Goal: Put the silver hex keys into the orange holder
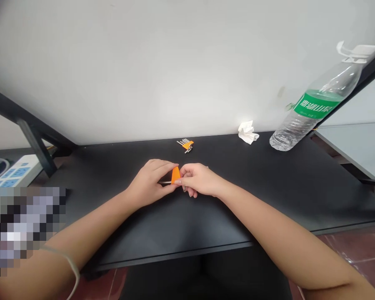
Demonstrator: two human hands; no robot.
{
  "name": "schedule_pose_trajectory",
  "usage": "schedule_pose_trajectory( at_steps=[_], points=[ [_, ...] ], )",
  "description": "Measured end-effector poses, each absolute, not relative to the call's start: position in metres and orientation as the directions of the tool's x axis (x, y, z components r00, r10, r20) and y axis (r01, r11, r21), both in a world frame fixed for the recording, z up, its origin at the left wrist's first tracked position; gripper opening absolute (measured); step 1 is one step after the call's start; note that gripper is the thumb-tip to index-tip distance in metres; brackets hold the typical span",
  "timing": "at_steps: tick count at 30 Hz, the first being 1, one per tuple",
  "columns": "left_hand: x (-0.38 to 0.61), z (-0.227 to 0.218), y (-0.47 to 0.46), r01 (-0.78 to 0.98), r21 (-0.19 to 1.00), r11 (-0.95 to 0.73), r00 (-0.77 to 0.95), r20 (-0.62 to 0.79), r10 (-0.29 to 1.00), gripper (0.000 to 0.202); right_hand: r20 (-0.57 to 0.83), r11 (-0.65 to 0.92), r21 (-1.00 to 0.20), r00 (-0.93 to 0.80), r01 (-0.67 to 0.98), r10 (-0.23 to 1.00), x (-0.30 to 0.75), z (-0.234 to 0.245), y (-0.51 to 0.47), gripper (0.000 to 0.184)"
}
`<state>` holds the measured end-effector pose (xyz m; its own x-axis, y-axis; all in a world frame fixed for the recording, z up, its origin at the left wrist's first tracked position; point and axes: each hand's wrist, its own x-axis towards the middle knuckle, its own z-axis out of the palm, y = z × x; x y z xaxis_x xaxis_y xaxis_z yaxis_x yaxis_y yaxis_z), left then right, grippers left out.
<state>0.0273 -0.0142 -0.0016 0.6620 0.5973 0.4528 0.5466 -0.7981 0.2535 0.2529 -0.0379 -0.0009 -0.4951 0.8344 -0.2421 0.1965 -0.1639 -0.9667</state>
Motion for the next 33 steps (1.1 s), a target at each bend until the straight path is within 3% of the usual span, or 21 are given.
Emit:
schedule_pose_trajectory(
  at_steps=[6, 9, 11, 14, 18, 23, 30, 33],
  points=[
    [0.026, 0.002, -0.013, 0.579, 0.244, -0.778, 0.686, 0.37, 0.627, 0.029, -0.08, 0.175, -0.886, -0.515, 0.429, 0.854, 0.251, -0.002, -0.037, 0.03],
    [0.022, -0.001, -0.009, 0.592, 0.267, -0.761, 0.672, 0.359, 0.648, 0.034, 0.01, 0.339, -0.746, -0.5, 0.573, 0.866, 0.262, 0.006, -0.035, 0.023],
    [0.018, -0.003, -0.004, 0.61, 0.281, -0.741, 0.649, 0.358, 0.671, 0.039, 0.081, 0.434, -0.57, -0.478, 0.697, 0.874, 0.272, 0.012, -0.035, 0.014],
    [0.012, -0.005, 0.003, 0.631, 0.291, -0.719, 0.627, 0.354, 0.694, 0.041, -0.005, 0.428, -0.327, -0.454, 0.843, 0.891, 0.285, 0.018, -0.037, 0.016],
    [0.01, -0.006, 0.008, 0.651, 0.288, -0.702, 0.613, 0.346, 0.71, 0.041, -0.09, 0.435, -0.206, -0.46, 0.876, 0.884, 0.283, 0.018, -0.04, 0.015],
    [0.01, -0.007, 0.007, 0.654, 0.281, -0.702, 0.616, 0.34, 0.71, 0.041, -0.129, 0.373, -0.191, -0.4, 0.908, 0.907, 0.271, 0.017, -0.044, 0.015],
    [0.008, -0.007, 0.008, 0.654, 0.28, -0.703, 0.618, 0.338, 0.71, 0.037, 0.028, 0.376, -0.51, -0.422, 0.773, 0.906, 0.274, 0.019, -0.042, 0.012],
    [0.008, -0.008, 0.008, 0.643, 0.281, -0.713, 0.62, 0.357, 0.699, 0.036, 0.101, 0.42, -0.581, -0.449, 0.698, 0.888, 0.275, 0.018, -0.041, 0.016]
  ],
)
